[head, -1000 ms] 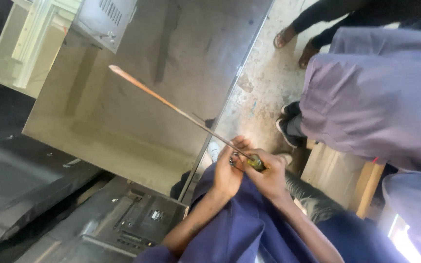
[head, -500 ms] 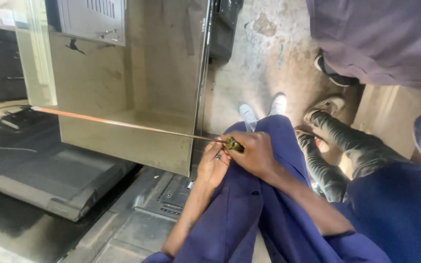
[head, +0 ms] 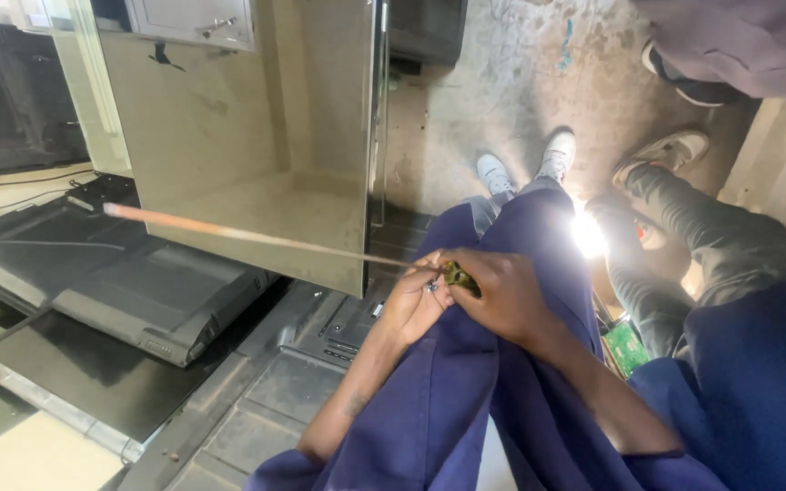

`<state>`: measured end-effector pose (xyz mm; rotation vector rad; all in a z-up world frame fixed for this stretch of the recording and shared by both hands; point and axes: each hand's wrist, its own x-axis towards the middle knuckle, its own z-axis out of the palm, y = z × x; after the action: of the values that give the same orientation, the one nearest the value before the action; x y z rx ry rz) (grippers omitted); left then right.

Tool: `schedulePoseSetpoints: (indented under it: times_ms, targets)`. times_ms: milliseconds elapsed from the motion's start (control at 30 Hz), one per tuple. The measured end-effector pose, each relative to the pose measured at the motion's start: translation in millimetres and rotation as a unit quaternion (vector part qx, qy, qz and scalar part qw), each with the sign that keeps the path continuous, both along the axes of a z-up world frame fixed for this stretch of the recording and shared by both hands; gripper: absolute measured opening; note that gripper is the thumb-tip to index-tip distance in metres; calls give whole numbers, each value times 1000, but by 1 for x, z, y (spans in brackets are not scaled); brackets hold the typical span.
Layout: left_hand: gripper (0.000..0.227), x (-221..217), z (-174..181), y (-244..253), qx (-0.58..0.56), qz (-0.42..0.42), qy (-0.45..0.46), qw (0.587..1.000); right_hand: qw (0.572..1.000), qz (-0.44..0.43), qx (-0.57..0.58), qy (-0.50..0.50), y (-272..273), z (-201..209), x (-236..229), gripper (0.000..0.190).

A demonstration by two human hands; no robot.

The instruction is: Fastening screws into the frame of a television using a manual screwdriver

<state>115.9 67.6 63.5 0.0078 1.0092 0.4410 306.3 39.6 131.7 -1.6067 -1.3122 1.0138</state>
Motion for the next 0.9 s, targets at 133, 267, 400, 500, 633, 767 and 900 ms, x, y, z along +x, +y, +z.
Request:
schedulePoseSetpoints:
  times_ms: [133, 267, 400, 500, 633, 767, 900]
  targets:
    - [14, 3, 33, 6, 35, 5, 55, 998, 993, 117, 20, 11, -4, 14, 7, 36]
    - [23, -10, 41, 8, 121, 31, 16, 992, 976, 210, 24, 56, -11, 15, 9, 40]
    - [18, -42, 28, 7, 146, 118, -14, 982, 973, 220, 47, 50, -15, 11, 10, 32]
    - [13, -72, 16, 15, 139, 219, -20, 965, 978, 191, 73, 38, -19, 8, 22, 27]
    - [13, -98, 7, 40, 196, 341, -45, 918, 985, 136, 68, 79, -34, 1, 44, 27]
    - [17, -101, 1, 60, 223, 381, -75, 894, 993, 58, 33, 98, -56, -13, 60, 21]
    - [8, -82, 3, 73, 183, 448, -104, 869, 995, 68, -25, 68, -80, -12, 76, 35]
